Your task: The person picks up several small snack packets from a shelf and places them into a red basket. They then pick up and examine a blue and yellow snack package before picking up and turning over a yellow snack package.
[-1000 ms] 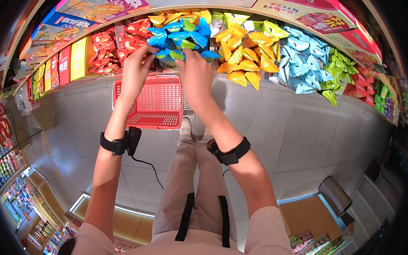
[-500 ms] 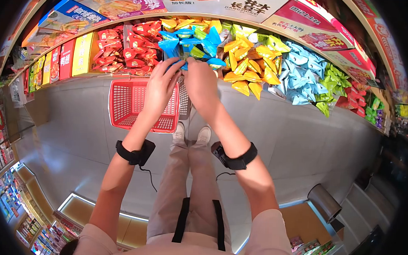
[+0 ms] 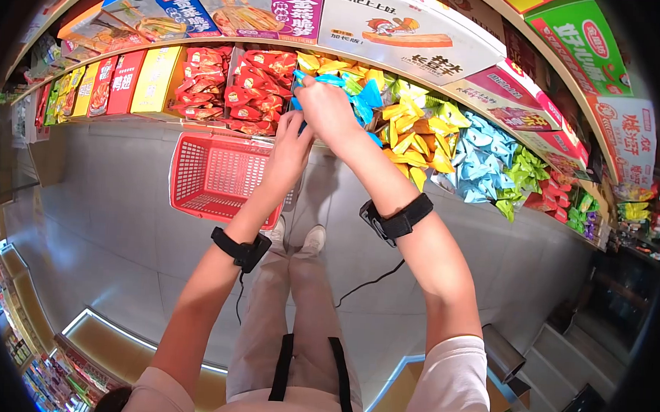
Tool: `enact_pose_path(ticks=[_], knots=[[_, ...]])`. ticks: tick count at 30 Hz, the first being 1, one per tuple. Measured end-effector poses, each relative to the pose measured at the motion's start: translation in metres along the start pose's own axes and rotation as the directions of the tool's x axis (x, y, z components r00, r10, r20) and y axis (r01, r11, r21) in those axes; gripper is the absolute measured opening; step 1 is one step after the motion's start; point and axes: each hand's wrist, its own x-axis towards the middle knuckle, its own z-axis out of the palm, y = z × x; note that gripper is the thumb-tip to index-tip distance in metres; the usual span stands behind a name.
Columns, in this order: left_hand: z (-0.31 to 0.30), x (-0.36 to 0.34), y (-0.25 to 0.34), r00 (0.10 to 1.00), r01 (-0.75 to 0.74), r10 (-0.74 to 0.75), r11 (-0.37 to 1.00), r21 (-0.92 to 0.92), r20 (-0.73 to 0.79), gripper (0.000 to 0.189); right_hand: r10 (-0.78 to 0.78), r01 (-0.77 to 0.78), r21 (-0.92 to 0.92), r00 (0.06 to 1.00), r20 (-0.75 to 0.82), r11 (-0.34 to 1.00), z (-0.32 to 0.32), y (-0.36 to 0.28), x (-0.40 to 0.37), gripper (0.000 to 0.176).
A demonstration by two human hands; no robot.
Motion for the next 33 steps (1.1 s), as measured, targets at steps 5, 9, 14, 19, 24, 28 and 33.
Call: enact_pose_path(ticks=[5, 9, 14, 19, 24, 28, 33], knots=[[0.007, 0.000, -0.002, 0.999, -0.001, -0.001, 0.999, -0.038, -0.052, 0.035, -0.065, 0.065, -0.113, 0.998, 0.006, 0.991, -0.023, -0.004, 0.001, 0.009], [0.004, 0.002, -0.002, 0.997, -0.023, 0.015, 0.994, -0.105, -0.078, 0.039, -0.006, 0.004, -0.009, 0.980, -0.200, 1.000, -0.061, -0.003, -0.013, 0.007], [0.001, 0.001, 0.002, 0.993, -0.053, 0.036, 0.986, -0.156, -0.109, 0.040, 0.224, -0.203, 0.265, 0.973, -0.050, 0.943, -0.094, -0.001, -0.020, 0.009], [0.004, 0.001, 0.000, 0.984, -0.078, 0.047, 0.980, -0.180, -0.169, 0.038, 0.243, -0.174, 0.615, 0.970, -0.029, 0.769, -0.066, 0.020, -0.016, 0.014], [0.004, 0.004, 0.000, 0.980, -0.079, 0.053, 0.988, -0.135, -0.191, 0.032, 0.308, -0.222, 0.504, 0.947, -0.094, 0.835, -0.043, 0.001, -0.017, 0.017], [0.007, -0.001, 0.006, 0.984, -0.079, 0.061, 0.991, -0.108, -0.165, 0.025, 0.046, -0.054, -0.021, 0.957, -0.286, 0.998, -0.023, -0.015, -0.014, 0.035], [0.011, -0.011, 0.013, 0.996, 0.019, -0.039, 0.975, -0.220, -0.086, 0.022, 0.091, -0.112, -0.141, 0.985, -0.147, 0.984, 0.009, -0.023, -0.005, 0.013]])
